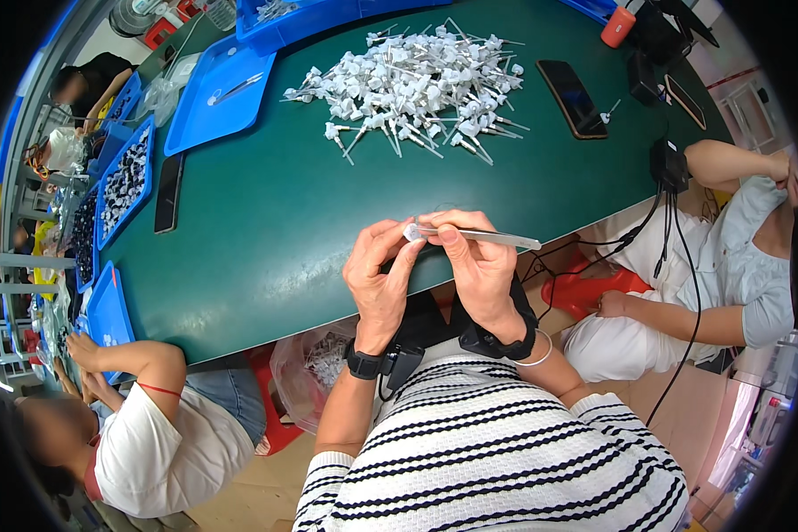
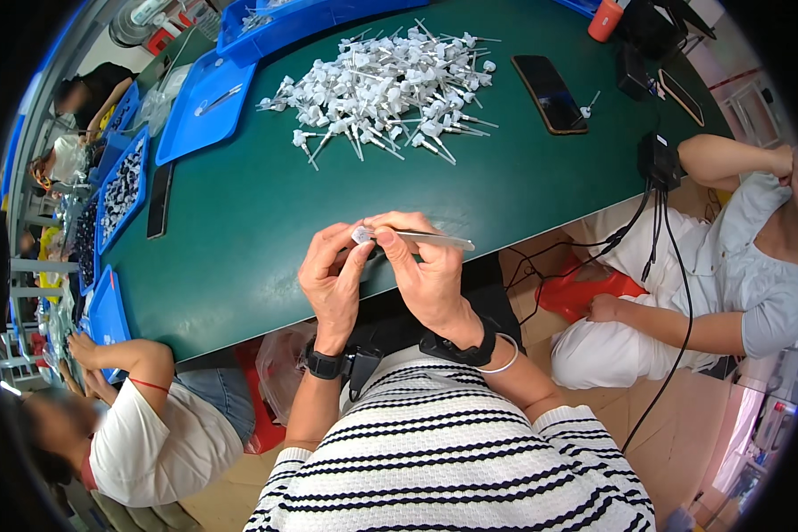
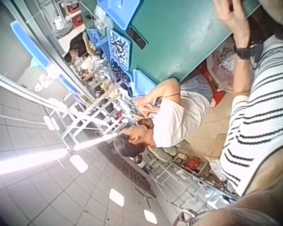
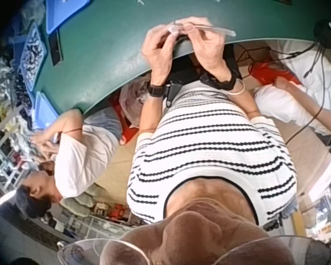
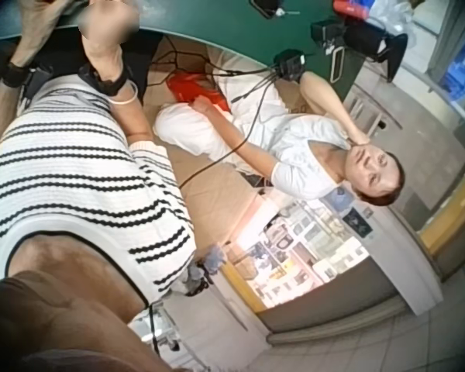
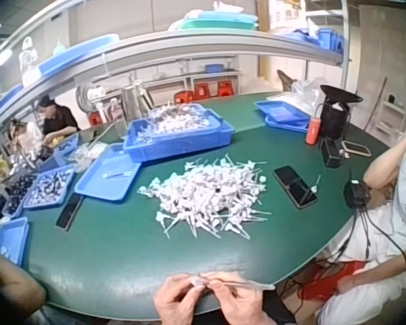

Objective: The person uses tweezers to pick up small white plastic components from a large pile on a green table and inserts them into a clear plastic tube. The person repeats this process continuously, occasionally moving a blue tray to access more components.

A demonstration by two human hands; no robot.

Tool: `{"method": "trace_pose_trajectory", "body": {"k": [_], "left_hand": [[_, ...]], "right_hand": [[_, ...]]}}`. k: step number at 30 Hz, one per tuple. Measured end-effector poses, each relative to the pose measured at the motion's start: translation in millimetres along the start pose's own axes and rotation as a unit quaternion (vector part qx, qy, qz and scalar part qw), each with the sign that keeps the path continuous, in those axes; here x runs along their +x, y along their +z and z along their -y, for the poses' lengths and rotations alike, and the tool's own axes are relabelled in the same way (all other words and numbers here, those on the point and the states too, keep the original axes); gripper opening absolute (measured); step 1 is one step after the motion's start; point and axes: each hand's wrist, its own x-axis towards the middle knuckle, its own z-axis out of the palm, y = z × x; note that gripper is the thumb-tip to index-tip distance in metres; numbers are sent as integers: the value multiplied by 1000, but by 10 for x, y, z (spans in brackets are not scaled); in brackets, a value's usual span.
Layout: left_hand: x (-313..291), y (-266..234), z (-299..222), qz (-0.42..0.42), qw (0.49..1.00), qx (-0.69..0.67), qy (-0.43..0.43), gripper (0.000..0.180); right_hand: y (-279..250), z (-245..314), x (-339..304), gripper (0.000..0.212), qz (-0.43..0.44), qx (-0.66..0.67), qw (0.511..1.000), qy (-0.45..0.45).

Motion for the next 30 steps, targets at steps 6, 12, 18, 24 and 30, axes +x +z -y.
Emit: {"method": "trace_pose_trajectory", "body": {"k": [6,12,18,24,30], "left_hand": [[5,21,-4,-16,1000,10,11,27],[2,22,0,-17,1000,10,9,27],[3,4,-6,-6,1000,-10,-8,26],[15,-34,6,21,996,-72,-44,24],[26,-80,20,46,992,-100,-69,23]], "right_hand": [[16,-9,12,17,-3,-2,1000,-17],[3,2,1,16,0,-26,999,-21],[-5,-4,4,16,2,-32,999,-30],[-13,2,5,15,2,-26,999,-28],[-37,-8,27,14,11,-39,999,-19]]}}
